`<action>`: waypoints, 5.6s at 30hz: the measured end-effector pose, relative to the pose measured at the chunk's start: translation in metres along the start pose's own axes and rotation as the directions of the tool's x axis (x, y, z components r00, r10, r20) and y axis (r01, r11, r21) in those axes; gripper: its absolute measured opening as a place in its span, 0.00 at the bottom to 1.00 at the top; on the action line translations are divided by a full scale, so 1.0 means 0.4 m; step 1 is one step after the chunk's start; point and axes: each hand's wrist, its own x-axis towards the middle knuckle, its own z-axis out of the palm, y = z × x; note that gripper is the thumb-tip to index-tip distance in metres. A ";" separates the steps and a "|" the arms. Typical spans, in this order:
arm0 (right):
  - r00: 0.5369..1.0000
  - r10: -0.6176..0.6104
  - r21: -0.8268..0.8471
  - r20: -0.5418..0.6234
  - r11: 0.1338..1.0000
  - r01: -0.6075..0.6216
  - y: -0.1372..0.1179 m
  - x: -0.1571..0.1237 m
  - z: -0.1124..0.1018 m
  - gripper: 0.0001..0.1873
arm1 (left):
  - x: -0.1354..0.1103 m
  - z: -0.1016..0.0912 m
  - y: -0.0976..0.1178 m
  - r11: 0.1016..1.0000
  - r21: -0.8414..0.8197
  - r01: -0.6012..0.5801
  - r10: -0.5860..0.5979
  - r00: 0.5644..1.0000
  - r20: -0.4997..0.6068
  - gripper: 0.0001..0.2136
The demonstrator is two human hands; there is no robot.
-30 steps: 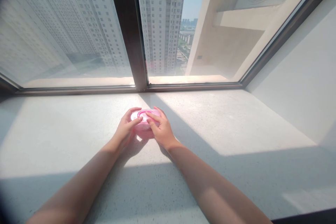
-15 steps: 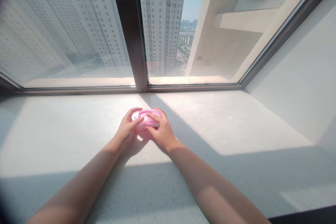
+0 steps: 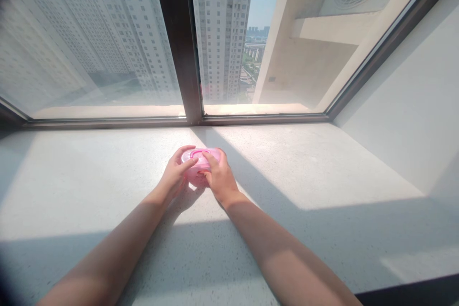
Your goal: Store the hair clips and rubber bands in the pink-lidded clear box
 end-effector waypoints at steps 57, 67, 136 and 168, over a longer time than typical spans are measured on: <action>0.795 0.097 -0.398 -0.598 0.825 -0.400 0.117 0.001 -0.264 0.42 | 0.022 -0.065 -0.004 0.798 0.583 -0.152 0.255 0.962 -0.097 0.13; 0.911 0.041 -0.561 -0.410 0.776 -0.287 0.008 0.064 -0.218 0.31 | 0.019 -0.044 -0.010 0.662 0.733 -0.156 0.259 0.966 -0.028 0.16; 0.933 0.359 0.303 0.011 0.888 -0.345 0.087 0.075 -0.056 0.27 | 0.025 -0.037 0.000 0.771 0.633 -0.069 0.081 0.997 0.010 0.23; 0.950 0.290 0.329 0.115 0.891 -0.312 0.072 0.045 -0.040 0.23 | 0.028 -0.044 -0.020 0.796 0.602 -0.066 0.033 0.997 0.066 0.21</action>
